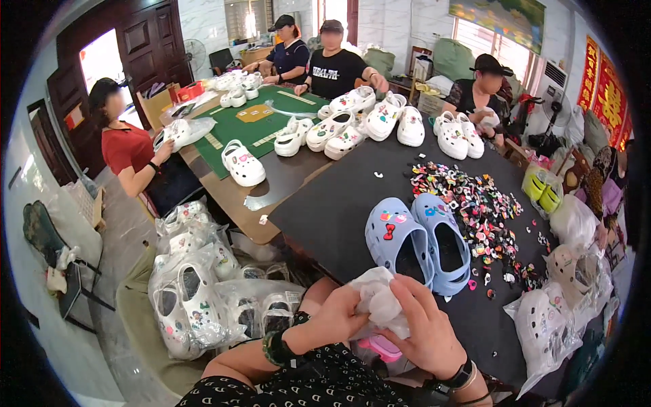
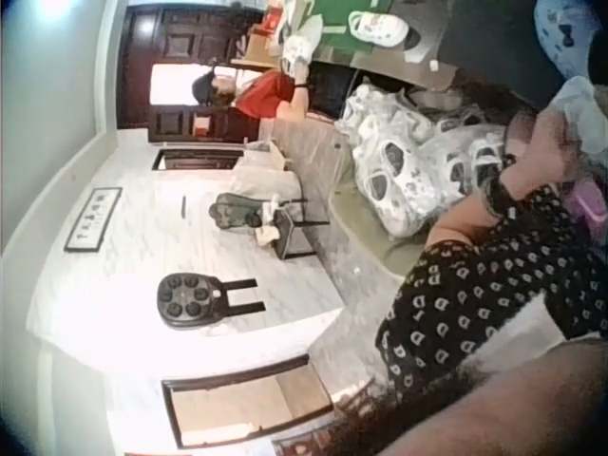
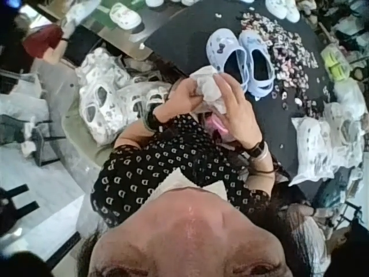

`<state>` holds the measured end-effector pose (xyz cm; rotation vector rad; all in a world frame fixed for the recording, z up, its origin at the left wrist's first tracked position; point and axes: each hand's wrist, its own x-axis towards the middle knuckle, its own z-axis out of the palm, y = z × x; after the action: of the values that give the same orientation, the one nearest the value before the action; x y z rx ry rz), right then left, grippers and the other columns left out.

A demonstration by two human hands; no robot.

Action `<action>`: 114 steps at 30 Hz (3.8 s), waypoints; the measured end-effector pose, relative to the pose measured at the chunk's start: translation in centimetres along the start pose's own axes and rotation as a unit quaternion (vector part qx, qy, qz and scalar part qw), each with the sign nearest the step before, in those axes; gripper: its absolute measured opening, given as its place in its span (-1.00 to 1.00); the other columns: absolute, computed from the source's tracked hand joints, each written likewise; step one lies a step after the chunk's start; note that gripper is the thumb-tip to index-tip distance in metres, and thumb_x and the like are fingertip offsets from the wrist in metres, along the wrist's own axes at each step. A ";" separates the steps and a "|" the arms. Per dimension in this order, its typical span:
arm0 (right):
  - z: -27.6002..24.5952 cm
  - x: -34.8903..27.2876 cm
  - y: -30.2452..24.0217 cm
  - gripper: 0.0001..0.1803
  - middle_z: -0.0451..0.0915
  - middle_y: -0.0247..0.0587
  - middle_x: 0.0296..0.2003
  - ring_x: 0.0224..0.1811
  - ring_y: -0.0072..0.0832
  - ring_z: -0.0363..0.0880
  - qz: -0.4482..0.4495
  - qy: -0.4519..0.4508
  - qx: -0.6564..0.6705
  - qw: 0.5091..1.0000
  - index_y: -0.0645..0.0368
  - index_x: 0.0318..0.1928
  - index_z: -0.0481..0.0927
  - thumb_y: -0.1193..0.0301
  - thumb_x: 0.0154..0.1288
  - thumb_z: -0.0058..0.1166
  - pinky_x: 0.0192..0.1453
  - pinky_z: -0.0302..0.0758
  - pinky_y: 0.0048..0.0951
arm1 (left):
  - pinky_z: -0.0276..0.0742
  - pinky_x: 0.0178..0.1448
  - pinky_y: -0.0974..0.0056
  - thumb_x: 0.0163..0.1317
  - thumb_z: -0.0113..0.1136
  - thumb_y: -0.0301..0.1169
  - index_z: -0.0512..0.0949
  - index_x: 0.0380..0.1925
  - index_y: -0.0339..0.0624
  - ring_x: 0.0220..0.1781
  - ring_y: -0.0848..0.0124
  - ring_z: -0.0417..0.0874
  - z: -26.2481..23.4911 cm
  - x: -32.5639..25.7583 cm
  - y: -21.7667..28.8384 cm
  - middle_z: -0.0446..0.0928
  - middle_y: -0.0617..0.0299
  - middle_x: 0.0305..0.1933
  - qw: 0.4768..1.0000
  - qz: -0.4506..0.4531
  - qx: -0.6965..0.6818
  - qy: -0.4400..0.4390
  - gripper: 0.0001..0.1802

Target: Attaching decorative plastic charms to rubber clogs in a workshop environment.

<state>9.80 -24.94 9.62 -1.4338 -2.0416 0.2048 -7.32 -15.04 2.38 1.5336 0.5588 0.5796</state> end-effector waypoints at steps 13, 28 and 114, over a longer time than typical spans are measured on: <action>-4.4 1.8 4.5 -0.60 0.52 -0.09 -0.26 -0.24 -0.09 0.57 0.084 0.250 -0.143 0.954 0.18 -0.17 0.58 0.61 -0.12 0.32 -0.19 0.51 -0.24 | 0.39 0.22 0.19 0.11 0.29 -0.52 0.49 0.09 -0.25 0.11 0.25 0.50 2.3 3.3 0.1 0.43 0.08 0.11 0.962 0.147 -0.204 0.104 -0.52; -0.7 4.0 6.5 -0.64 0.49 0.07 -0.15 -0.28 0.01 0.62 0.029 -0.060 -0.116 0.991 0.34 0.00 0.45 0.57 0.15 0.02 -0.22 0.60 -0.13 | 0.47 0.08 0.05 0.02 0.34 -0.42 0.50 0.03 -0.25 -0.01 0.03 0.49 3.2 5.1 -4.7 0.46 -0.02 0.08 0.830 0.300 0.464 0.070 -0.49; -0.5 -2.8 16.2 -0.07 0.52 -0.03 -0.12 -0.13 -0.36 0.54 0.329 0.069 0.188 0.923 0.35 0.36 0.10 0.00 0.26 0.25 0.00 0.52 -0.34 | 0.36 0.32 0.22 0.10 0.17 -0.59 0.05 0.43 -0.23 0.24 0.28 0.45 -1.5 9.4 -4.8 0.33 0.03 0.29 0.987 0.031 0.088 0.133 -0.14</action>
<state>23.51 -21.11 1.48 -1.7627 -1.2522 0.7083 -1.23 -7.50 -2.13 1.6544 0.7854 0.8073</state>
